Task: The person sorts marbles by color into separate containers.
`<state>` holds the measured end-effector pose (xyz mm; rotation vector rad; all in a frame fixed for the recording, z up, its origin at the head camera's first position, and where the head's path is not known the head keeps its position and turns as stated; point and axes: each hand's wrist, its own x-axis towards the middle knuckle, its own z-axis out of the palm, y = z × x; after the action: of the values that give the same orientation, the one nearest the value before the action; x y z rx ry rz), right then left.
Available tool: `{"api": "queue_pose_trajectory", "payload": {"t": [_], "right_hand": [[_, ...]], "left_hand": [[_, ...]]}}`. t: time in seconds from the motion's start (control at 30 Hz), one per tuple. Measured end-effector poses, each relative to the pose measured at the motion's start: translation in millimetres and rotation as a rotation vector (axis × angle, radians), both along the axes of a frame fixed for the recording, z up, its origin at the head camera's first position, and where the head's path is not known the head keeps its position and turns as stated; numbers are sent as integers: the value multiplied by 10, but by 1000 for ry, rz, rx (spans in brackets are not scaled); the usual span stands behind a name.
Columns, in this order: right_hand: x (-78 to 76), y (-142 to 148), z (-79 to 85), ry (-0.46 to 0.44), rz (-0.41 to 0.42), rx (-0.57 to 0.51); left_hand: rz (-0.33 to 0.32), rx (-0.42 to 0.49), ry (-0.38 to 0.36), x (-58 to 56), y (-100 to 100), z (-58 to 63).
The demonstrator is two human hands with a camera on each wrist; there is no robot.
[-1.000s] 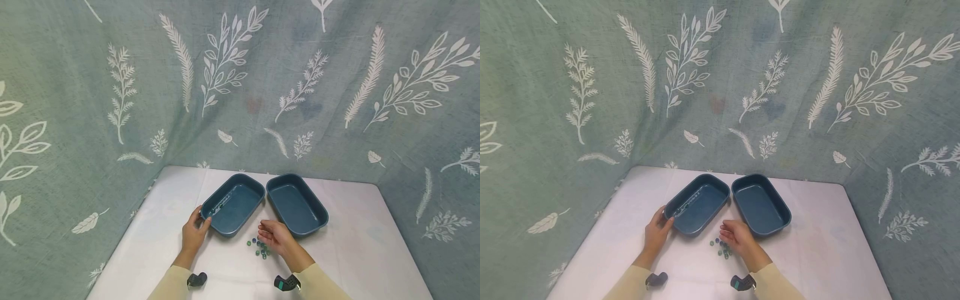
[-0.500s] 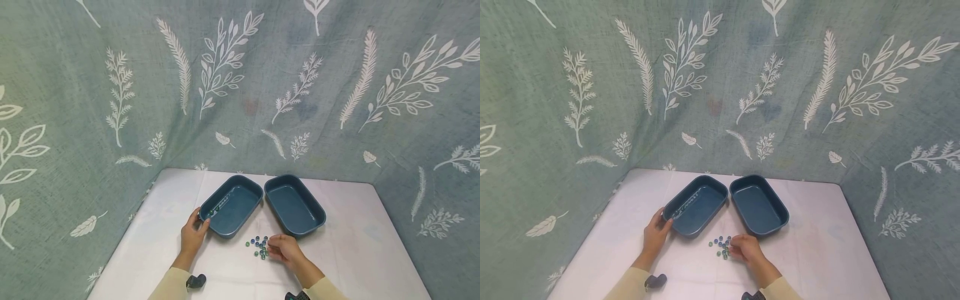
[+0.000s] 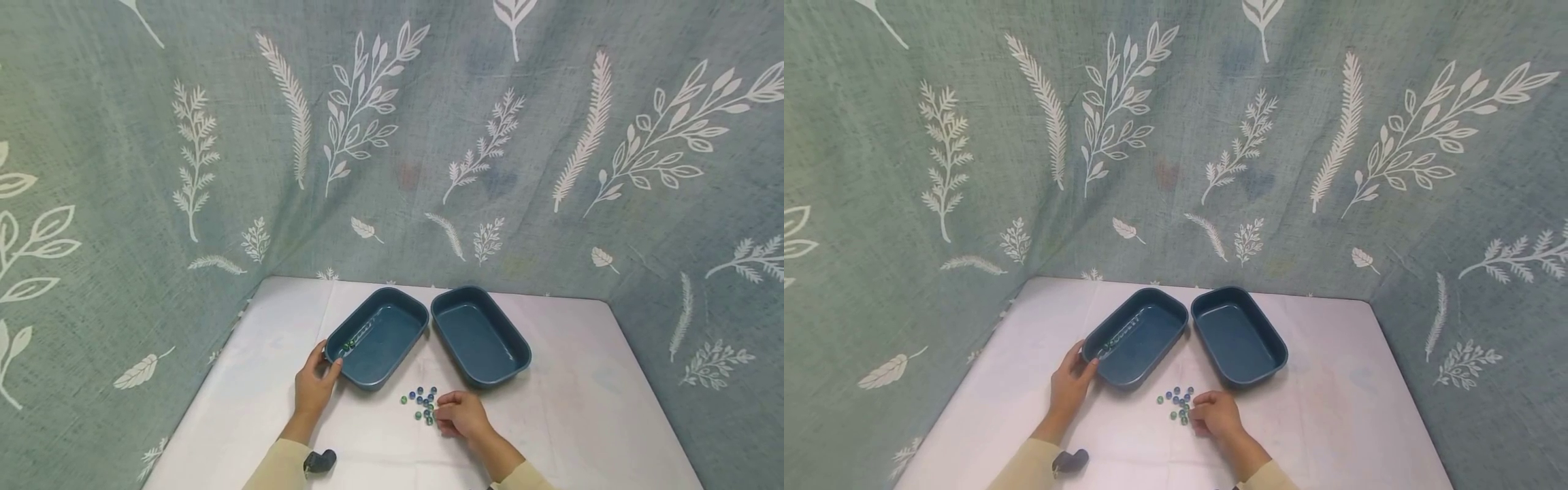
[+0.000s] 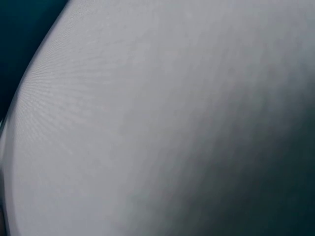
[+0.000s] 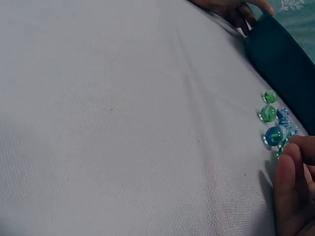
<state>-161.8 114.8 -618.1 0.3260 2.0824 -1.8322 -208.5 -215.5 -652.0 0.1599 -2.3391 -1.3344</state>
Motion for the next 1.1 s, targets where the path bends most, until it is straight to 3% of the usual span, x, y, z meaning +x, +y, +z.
{"api": "queue_pose_trajectory", "payload": {"t": [0.37, 0.57, 0.8, 1.1], "right_hand": [[31, -42, -16, 68, 66, 197], [45, -48, 7, 80, 93, 216], [-6, 0, 30, -9, 75, 96], [-27, 86, 25, -129, 13, -236]], "left_hand": [[-1, 18, 28, 38, 24, 45], [5, 6, 23, 41, 22, 36], [1, -3, 23, 38, 28, 64], [-1, 6, 15, 27, 37, 71]]}}
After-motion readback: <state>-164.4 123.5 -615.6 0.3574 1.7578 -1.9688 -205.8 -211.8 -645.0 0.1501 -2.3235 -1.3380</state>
